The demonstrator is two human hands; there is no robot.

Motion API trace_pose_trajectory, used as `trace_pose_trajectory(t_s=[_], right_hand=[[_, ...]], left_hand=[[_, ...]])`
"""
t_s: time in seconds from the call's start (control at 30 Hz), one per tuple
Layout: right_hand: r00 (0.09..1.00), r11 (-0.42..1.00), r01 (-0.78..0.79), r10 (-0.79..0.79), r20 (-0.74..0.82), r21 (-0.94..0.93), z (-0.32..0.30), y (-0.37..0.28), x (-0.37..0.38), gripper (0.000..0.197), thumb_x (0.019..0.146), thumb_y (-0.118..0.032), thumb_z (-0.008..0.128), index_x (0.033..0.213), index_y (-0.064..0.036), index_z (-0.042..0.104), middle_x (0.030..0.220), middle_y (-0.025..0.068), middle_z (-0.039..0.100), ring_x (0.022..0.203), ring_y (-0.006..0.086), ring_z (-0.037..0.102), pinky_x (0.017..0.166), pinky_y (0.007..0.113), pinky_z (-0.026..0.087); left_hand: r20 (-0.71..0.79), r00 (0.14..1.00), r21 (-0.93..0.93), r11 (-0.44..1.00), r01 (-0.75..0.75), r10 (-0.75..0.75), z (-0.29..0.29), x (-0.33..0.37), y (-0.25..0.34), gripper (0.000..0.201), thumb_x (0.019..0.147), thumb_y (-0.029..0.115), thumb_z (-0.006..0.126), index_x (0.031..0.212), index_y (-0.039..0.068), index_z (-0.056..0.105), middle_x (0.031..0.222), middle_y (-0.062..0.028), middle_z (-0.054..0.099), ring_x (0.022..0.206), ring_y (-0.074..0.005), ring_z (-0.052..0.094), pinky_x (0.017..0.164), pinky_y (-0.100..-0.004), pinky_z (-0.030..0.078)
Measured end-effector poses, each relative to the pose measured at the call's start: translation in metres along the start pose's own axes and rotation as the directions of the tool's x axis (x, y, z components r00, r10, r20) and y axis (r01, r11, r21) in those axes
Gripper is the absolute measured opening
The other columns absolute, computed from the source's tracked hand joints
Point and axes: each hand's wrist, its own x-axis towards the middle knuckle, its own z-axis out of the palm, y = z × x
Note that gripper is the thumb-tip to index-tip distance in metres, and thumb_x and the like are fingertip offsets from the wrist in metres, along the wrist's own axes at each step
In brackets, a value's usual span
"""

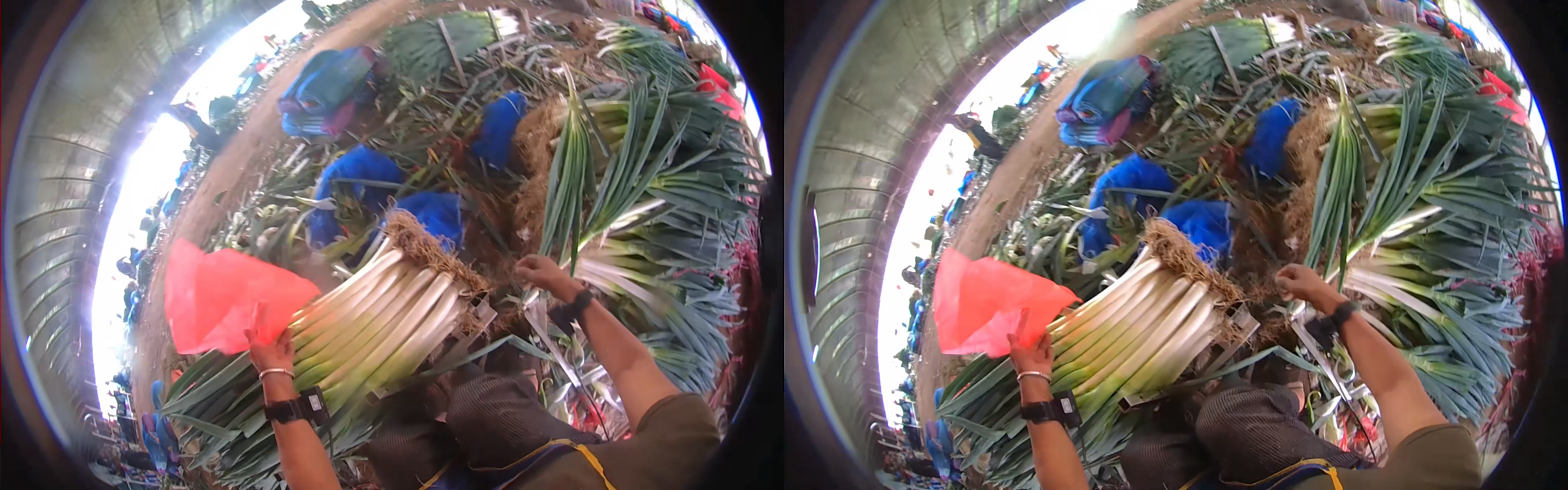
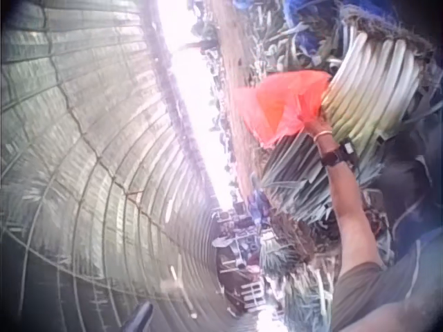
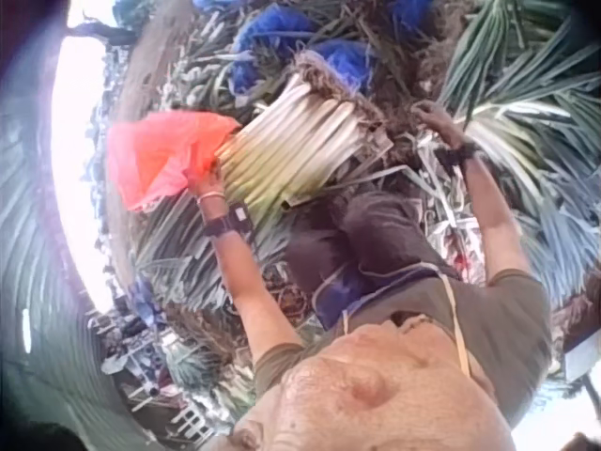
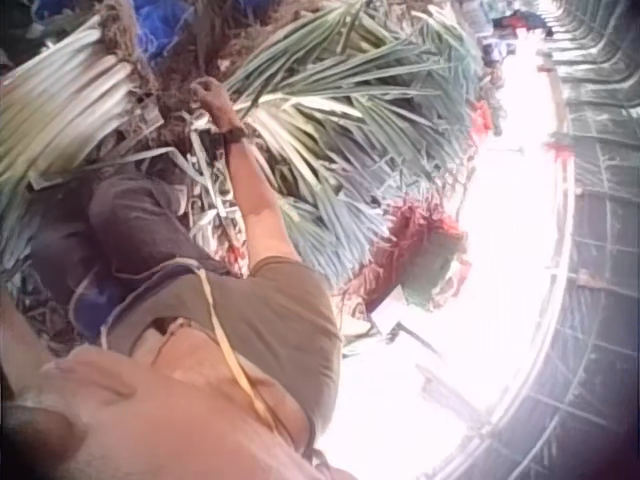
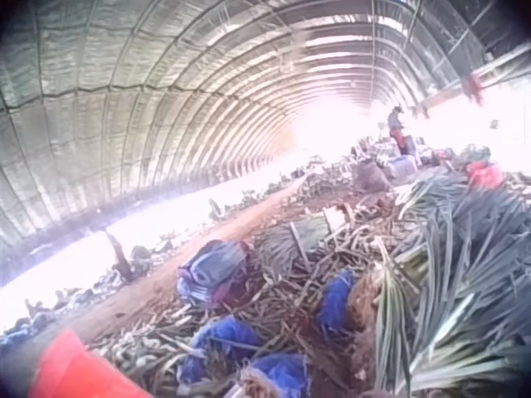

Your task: The person is preparing and packing bunches of leeks by trimming roots with a knife and placing them into red plastic and blue mesh bags.

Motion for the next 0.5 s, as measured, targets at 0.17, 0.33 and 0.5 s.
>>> trace_pose_trajectory(t_s=[0.17,0.33,0.5], right_hand=[[0.99,0.988,-0.134,0.137,0.037,-0.073,0.041,0.063,0.072,0.038,0.095,-0.036,0.05,0.105,-0.0004,0.06,0.091,0.0049,0.06,0.083,0.0152,0.055,0.075,0.031,0.046],[0.98,0.998,0.01,0.004,0.2,-0.067,0.069,0.13,0.129,0.046,0.097,-0.042,0.046,0.122,-0.0053,0.058,0.111,0.0068,0.061,0.102,0.0179,0.054,0.09,0.033,0.042],[0.873,0.913,-0.243,0.059,0.484,0.327,0.101,0.146,0.141,0.045,0.096,-0.039,0.051,0.13,-0.0088,0.053,0.117,0.0054,0.06,0.101,0.0149,0.058,0.088,0.032,0.048]], left_hand=[[0.063,0.894,0.613,0.69,-0.386,0.445,-0.026,0.034,-0.034,0.061,0.091,0.058,0.047,0.116,0.004,0.06,0.095,-0.0138,0.068,0.076,-0.0321,0.066,0.056,-0.0399,0.047],[0.582,0.554,0.731,-0.085,-0.678,0.595,0.002,0.022,-0.052,0.047,0.094,0.039,0.048,0.111,-0.003,0.059,0.1,-0.0234,0.065,0.087,-0.0451,0.06,0.073,-0.0461,0.048],[0.796,0.449,0.597,-0.398,-0.697,0.406,-0.007,0.033,-0.057,0.039,0.091,0.031,0.049,0.114,0.0,0.059,0.114,-0.0225,0.06,0.109,-0.0419,0.053,0.093,-0.0504,0.039]])
